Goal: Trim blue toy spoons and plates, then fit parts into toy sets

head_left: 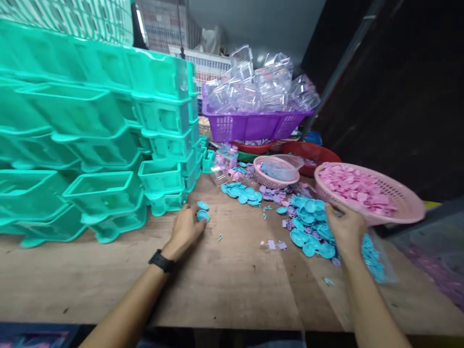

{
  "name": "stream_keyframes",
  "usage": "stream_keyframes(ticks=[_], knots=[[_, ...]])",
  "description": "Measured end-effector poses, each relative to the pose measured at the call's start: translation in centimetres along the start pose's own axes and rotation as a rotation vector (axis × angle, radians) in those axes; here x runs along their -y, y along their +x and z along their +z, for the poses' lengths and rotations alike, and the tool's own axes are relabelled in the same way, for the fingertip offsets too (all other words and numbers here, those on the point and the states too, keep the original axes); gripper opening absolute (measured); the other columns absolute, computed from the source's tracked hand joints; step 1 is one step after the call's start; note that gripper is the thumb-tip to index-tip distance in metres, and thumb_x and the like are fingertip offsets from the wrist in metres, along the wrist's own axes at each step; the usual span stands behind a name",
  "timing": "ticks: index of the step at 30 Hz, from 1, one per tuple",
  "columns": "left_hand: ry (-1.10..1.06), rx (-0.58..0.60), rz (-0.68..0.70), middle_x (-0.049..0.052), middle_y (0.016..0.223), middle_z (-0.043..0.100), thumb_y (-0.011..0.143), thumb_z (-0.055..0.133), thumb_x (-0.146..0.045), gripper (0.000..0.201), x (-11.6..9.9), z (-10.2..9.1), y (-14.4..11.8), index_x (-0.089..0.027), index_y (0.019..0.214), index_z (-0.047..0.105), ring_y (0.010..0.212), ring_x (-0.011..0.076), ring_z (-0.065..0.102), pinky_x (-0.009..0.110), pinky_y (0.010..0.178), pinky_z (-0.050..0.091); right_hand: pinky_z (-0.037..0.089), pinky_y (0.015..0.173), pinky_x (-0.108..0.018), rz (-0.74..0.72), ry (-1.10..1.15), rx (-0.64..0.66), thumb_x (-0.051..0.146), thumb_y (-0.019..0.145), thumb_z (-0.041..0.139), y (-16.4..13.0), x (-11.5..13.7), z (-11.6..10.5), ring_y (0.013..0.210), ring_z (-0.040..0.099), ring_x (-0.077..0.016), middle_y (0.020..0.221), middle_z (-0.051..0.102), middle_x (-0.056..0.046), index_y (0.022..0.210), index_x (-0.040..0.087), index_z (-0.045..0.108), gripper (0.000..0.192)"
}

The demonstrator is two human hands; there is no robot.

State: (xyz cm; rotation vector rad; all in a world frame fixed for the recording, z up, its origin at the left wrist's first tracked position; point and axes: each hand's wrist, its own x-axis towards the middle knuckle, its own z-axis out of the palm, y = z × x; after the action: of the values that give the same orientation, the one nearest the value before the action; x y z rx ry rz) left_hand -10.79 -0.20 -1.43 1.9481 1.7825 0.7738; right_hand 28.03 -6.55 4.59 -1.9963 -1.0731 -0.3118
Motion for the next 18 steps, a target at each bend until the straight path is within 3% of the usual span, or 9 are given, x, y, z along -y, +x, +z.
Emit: stream_keyframes(ticks=[2,4,7,10,13,18], knots=[[-0.054,-0.006,-0.004,0.005,0.073,0.064,0.075,0.061,-0.012,0.009,-0.5,-0.2,-0.9,-0.018,0.072,0.067,0.077,0.0235,0.062,0.031,0.072,0.044,0.051,0.080,-0.045,-0.021,0.038,0.003,0.046,0.077,0.056,-1.6,0.2,0.4,0.084,0.072,-0.0356,0.089,0.079,-0.018,0.094,0.013,0.081,0.045],[-0.123,-0.039,-0.039,0.002,0.067,0.063,0.076,0.061,-0.013,0.010,-0.7,-0.4,-2.0,-0.018,0.067,0.063,0.069,0.0190,0.060,0.028,0.065,0.041,0.053,0.076,-0.042,-0.084,0.137,0.101,0.052,0.077,0.060,-4.8,1.4,1.3,0.080,0.071,-0.0317,0.091,0.080,-0.013,0.093,0.018,0.081,0.044],[-0.376,-0.109,-0.084,-0.001,0.067,0.066,0.073,0.062,-0.014,0.008,-0.7,-0.5,-3.9,-0.017,0.076,0.068,0.065,0.0160,0.060,0.025,0.062,0.041,0.054,0.070,-0.037,-0.236,0.336,0.433,0.056,0.080,0.061,-10.8,4.6,3.4,0.077,0.072,-0.0278,0.086,0.080,-0.008,0.083,0.023,0.080,0.038],[-0.677,-0.114,-0.166,0.003,0.076,0.074,0.073,0.065,-0.019,0.017,-0.6,-0.7,-6.0,-0.016,0.086,0.075,0.068,0.0173,0.065,0.025,0.062,0.047,0.054,0.075,-0.036,-0.363,0.329,0.676,0.045,0.090,0.053,-15.5,8.5,5.7,0.084,0.073,-0.0266,0.090,0.080,-0.008,0.086,0.024,0.079,0.033],[-0.867,-0.097,-0.279,0.005,0.076,0.076,0.071,0.071,-0.026,0.014,-0.8,-0.9,-7.7,-0.016,0.079,0.077,0.068,0.0188,0.067,0.025,0.060,0.050,0.052,0.077,-0.037,-0.423,0.218,0.760,0.037,0.089,0.058,-17.1,11.2,7.6,0.087,0.072,-0.0276,0.091,0.079,-0.010,0.085,0.023,0.077,0.024],[-1.044,-0.104,-0.392,0.003,0.071,0.072,0.063,0.079,-0.028,0.016,-1.4,-1.2,-8.9,-0.015,0.071,0.073,0.065,0.0150,0.065,0.022,0.058,0.050,0.048,0.073,-0.034,-0.448,0.193,0.808,0.024,0.080,0.064,-16.5,12.9,8.8,0.083,0.071,-0.0260,0.085,0.077,-0.007,0.076,0.023,0.073,0.010]])
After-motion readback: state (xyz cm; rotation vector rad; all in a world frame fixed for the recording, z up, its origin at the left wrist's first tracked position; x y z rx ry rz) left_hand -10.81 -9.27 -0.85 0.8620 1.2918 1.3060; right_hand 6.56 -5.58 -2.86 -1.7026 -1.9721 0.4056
